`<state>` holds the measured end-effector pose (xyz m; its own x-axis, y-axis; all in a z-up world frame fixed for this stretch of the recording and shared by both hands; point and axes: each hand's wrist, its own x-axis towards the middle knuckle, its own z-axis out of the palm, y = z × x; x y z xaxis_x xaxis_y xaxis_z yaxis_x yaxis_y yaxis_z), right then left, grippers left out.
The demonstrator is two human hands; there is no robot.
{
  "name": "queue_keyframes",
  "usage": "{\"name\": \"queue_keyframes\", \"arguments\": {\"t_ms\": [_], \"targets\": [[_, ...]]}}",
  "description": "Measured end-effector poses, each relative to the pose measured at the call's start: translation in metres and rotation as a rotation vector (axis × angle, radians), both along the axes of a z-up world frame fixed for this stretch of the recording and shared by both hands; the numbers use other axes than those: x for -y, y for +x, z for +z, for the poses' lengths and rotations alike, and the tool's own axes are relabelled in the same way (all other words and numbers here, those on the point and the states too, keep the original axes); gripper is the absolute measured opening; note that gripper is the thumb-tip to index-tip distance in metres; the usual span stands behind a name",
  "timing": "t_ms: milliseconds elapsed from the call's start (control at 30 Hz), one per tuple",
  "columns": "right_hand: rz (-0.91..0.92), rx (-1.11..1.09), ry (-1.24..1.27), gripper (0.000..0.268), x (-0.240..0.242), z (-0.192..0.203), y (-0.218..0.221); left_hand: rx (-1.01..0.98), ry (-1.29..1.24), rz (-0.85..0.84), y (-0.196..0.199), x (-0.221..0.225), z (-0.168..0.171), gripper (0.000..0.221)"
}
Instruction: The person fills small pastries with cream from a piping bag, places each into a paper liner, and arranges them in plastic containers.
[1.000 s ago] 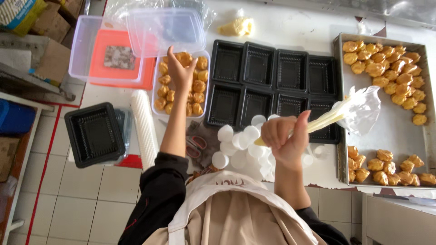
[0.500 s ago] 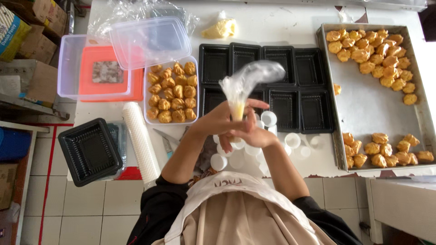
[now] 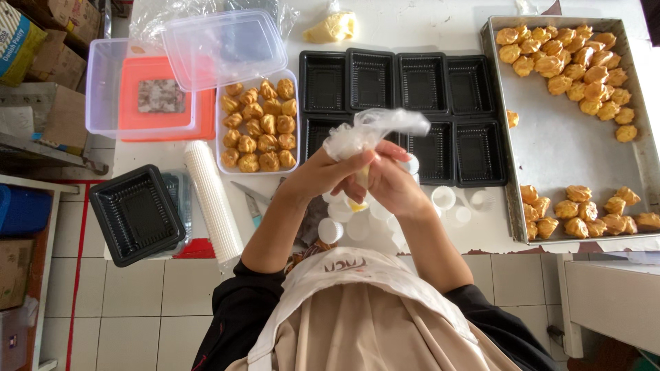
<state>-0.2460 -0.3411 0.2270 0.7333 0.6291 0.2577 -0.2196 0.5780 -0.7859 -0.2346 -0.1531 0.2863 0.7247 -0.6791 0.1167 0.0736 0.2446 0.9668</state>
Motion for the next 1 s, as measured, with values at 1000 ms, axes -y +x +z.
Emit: {"name": "queue_keyframes", "arguments": {"t_ms": [1000], "targets": [[0.215, 0.216, -0.554, 0.045, -0.024, 0.06, -0.019, -0.443, -0.599, 0.394, -0.026, -0.022, -0.044, 0.026]]}}
